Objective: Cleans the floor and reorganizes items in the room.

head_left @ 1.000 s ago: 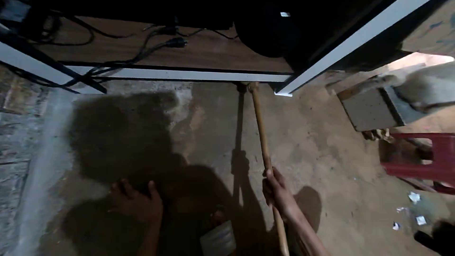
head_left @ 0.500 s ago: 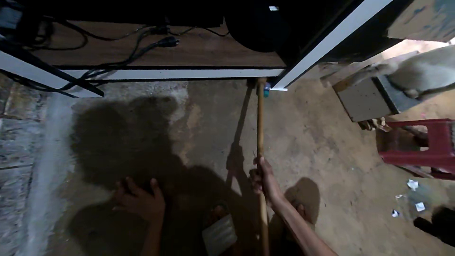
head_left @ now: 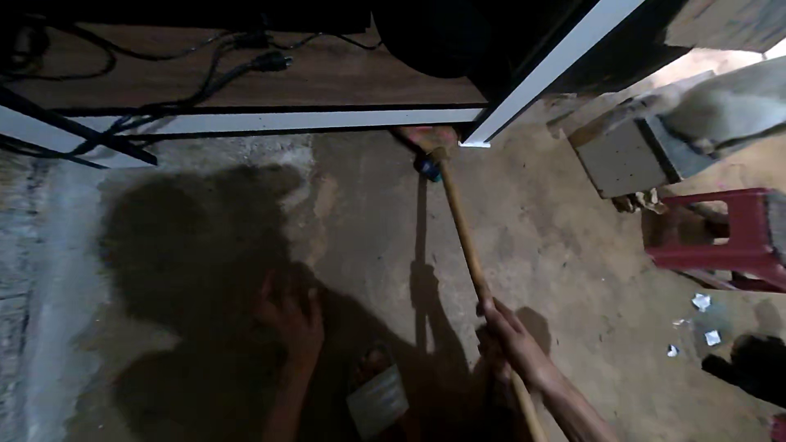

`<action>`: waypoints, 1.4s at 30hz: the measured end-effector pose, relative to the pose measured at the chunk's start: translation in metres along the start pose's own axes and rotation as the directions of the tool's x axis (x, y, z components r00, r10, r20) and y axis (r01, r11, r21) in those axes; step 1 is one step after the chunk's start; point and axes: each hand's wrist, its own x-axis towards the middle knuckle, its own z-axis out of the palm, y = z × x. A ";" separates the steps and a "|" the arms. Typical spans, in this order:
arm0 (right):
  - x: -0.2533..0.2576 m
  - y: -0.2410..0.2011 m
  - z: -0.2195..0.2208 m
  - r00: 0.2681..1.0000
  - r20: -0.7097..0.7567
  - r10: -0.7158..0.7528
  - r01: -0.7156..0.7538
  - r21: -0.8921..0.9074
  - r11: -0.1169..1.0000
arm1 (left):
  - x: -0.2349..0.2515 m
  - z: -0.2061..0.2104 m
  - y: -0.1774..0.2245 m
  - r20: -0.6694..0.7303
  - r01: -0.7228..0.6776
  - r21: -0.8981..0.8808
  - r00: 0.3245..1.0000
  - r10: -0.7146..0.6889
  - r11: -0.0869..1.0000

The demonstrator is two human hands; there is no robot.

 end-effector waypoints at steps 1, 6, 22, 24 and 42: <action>-0.022 0.002 -0.009 0.998 0.056 0.041 -0.043 0.032 0.999 | 0.014 0.019 0.024 0.051 -0.127 -0.094 0.990 0.132 0.987; -0.058 0.001 -0.038 0.997 -0.013 -0.081 0.076 -0.234 0.969 | 0.097 0.122 0.116 0.415 -0.315 -0.234 0.824 0.387 0.920; 0.025 0.034 -0.054 0.976 0.038 -0.216 0.188 -0.651 0.735 | 0.233 0.016 0.150 0.356 0.399 -0.916 0.759 -0.545 -0.042; 0.048 0.029 -0.044 0.958 -0.023 -0.286 0.229 -0.535 0.813 | 0.263 0.022 0.162 0.174 0.273 -0.930 0.917 -0.358 0.247; 0.070 0.041 -0.037 0.952 -0.122 -0.279 0.215 -0.379 0.900 | 0.279 0.059 0.147 -0.176 -0.082 -0.475 0.984 -0.003 0.876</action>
